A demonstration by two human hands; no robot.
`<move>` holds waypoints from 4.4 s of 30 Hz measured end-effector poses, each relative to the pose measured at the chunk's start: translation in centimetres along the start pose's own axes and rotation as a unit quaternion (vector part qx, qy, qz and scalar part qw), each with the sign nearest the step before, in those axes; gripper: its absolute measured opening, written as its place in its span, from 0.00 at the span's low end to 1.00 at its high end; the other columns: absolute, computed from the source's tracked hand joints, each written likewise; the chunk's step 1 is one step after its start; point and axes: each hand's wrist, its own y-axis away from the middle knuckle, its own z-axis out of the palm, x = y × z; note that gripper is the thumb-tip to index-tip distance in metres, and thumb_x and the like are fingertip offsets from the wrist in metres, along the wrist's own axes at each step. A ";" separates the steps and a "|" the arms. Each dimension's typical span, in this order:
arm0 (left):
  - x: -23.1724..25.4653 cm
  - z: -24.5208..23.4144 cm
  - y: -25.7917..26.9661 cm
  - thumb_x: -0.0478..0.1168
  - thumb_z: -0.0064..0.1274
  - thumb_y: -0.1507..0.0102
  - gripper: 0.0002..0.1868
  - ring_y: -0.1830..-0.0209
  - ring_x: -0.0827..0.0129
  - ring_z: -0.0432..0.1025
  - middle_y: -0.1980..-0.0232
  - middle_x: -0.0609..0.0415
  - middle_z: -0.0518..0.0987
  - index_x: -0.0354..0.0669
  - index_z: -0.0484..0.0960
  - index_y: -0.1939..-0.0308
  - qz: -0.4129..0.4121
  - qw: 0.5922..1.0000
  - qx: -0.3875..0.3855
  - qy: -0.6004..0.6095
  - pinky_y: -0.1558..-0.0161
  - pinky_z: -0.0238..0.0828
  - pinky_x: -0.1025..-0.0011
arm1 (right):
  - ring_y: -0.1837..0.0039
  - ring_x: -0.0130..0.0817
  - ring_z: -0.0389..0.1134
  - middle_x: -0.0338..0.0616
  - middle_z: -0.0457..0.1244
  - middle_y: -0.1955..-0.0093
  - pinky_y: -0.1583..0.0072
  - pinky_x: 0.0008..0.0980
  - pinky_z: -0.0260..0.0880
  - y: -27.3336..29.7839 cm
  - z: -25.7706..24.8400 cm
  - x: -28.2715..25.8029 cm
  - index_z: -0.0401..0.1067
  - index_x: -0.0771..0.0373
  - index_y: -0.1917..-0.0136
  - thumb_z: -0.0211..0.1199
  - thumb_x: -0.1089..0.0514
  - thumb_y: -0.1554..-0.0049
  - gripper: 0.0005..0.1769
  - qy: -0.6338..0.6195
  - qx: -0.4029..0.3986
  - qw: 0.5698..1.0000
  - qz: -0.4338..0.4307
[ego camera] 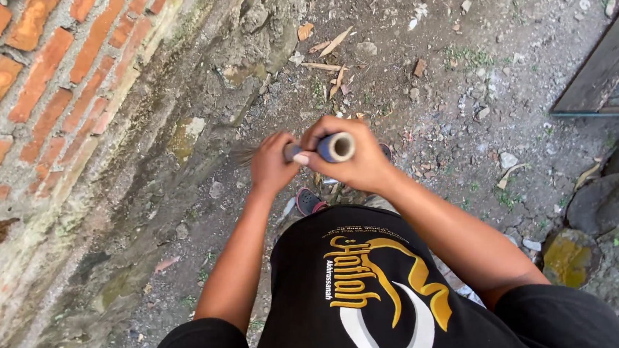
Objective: The person is sweeping debris and dirt off an outdoor dirt/stone ground using a broom with a blue handle.
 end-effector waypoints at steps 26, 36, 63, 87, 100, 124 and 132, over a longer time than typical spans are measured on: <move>14.7 17.3 -21.3 0.42 0.57 0.40 0.13 0.50 0.55 0.78 0.52 0.54 0.81 0.49 0.76 0.53 0.107 0.970 -0.031 0.218 0.52 0.74 0.61 | 0.52 0.41 0.71 0.46 0.68 0.56 0.49 0.37 0.71 -0.5 -18.6 -1.6 0.71 0.64 0.56 0.77 0.64 0.48 0.14 0.279 0.080 0.952 -0.097; 17.2 10.0 -16.9 0.37 0.63 0.46 0.15 0.52 0.51 0.74 0.57 0.52 0.78 0.45 0.75 0.59 0.153 0.980 0.031 0.127 0.53 0.71 0.57 | 0.51 0.39 0.74 0.49 0.69 0.55 0.44 0.34 0.75 -0.1 -20.7 -4.4 0.70 0.67 0.56 0.73 0.70 0.46 0.12 0.145 0.042 0.983 -0.101; 10.1 18.9 -22.7 0.34 0.68 0.51 0.24 0.46 0.53 0.73 0.51 0.57 0.78 0.52 0.76 0.54 0.030 0.999 0.017 0.035 0.51 0.72 0.56 | 0.38 0.37 0.74 0.48 0.70 0.49 0.34 0.38 0.75 -2.8 -23.6 6.4 0.68 0.67 0.52 0.72 0.68 0.38 0.11 0.055 0.107 0.993 0.006; 17.4 11.9 -17.2 0.37 0.65 0.53 0.20 0.53 0.53 0.74 0.58 0.53 0.77 0.46 0.74 0.60 0.132 0.988 0.054 0.056 0.54 0.71 0.56 | 0.51 0.41 0.74 0.51 0.68 0.58 0.43 0.36 0.76 -1.1 -25.9 -2.3 0.71 0.67 0.56 0.74 0.69 0.46 0.11 0.069 -0.026 0.990 -0.123; 7.7 12.5 -12.8 0.36 0.63 0.51 0.17 0.52 0.51 0.73 0.57 0.53 0.77 0.47 0.75 0.61 -0.049 0.998 0.043 -0.008 0.55 0.69 0.56 | 0.43 0.39 0.74 0.48 0.70 0.51 0.38 0.39 0.75 -2.2 -18.4 6.0 0.71 0.67 0.54 0.72 0.69 0.44 0.09 -0.024 -0.041 0.999 -0.005; 19.6 18.9 -20.9 0.37 0.65 0.49 0.19 0.50 0.59 0.72 0.55 0.57 0.77 0.50 0.73 0.59 0.161 0.980 0.093 0.066 0.46 0.69 0.57 | 0.49 0.41 0.74 0.49 0.67 0.58 0.35 0.45 0.77 -1.0 -30.5 -1.7 0.70 0.66 0.55 0.70 0.70 0.44 0.09 0.078 0.022 0.994 -0.080; 15.8 18.0 -15.7 0.41 0.69 0.52 0.21 0.51 0.56 0.71 0.56 0.57 0.77 0.47 0.76 0.59 0.013 0.999 0.042 0.022 0.50 0.69 0.58 | 0.45 0.41 0.75 0.51 0.69 0.55 0.36 0.42 0.78 -2.7 -30.0 3.7 0.69 0.67 0.56 0.70 0.69 0.39 0.09 -0.027 -0.071 0.997 -0.006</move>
